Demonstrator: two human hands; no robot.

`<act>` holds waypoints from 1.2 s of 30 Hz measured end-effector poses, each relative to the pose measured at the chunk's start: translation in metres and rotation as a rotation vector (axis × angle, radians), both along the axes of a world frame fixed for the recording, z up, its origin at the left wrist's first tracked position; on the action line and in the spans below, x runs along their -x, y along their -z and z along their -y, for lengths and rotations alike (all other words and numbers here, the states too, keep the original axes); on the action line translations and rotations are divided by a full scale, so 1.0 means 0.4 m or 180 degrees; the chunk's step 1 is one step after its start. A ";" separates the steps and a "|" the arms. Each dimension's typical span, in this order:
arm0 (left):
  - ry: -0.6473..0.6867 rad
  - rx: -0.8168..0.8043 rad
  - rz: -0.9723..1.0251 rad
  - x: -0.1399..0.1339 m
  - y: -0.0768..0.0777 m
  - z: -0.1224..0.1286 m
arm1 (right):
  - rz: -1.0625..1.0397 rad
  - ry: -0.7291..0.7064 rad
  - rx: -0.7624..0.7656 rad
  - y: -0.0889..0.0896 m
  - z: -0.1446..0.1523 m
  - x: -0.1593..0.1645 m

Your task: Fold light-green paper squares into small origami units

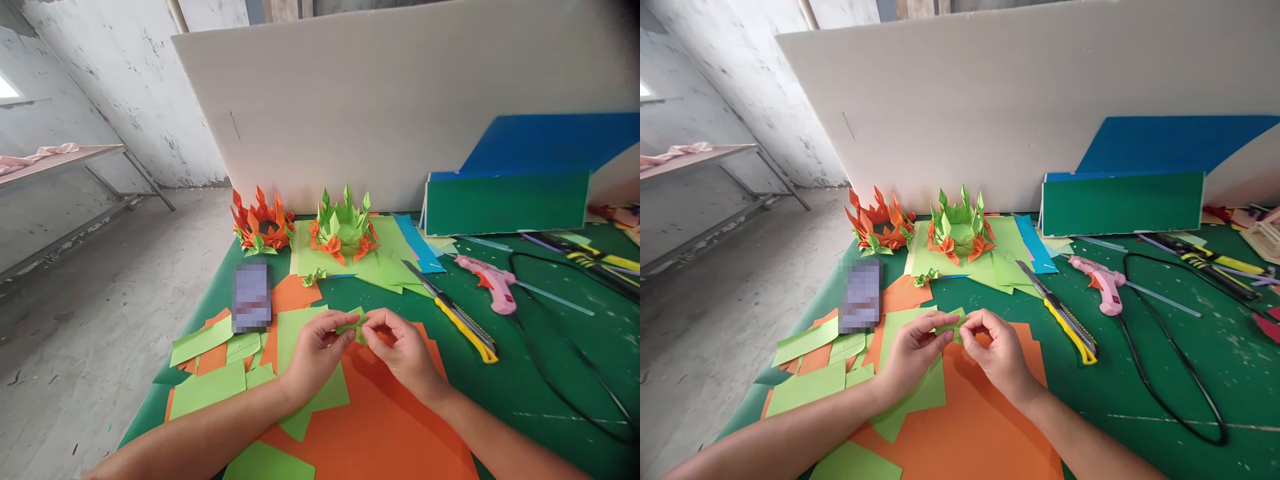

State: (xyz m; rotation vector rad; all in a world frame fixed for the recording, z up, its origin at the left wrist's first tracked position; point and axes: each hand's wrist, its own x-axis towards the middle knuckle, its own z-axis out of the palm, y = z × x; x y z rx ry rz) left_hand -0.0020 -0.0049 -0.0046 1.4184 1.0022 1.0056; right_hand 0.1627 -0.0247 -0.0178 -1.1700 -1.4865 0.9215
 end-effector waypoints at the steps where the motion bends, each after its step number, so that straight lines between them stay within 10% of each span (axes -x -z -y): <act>1: -0.0029 -0.0047 0.0006 -0.002 0.001 0.003 | -0.0013 0.0032 -0.0018 0.002 0.000 0.001; 36: 0.0045 0.0126 0.0110 0.005 0.002 0.001 | 0.0118 -0.0097 0.0177 -0.016 -0.001 -0.008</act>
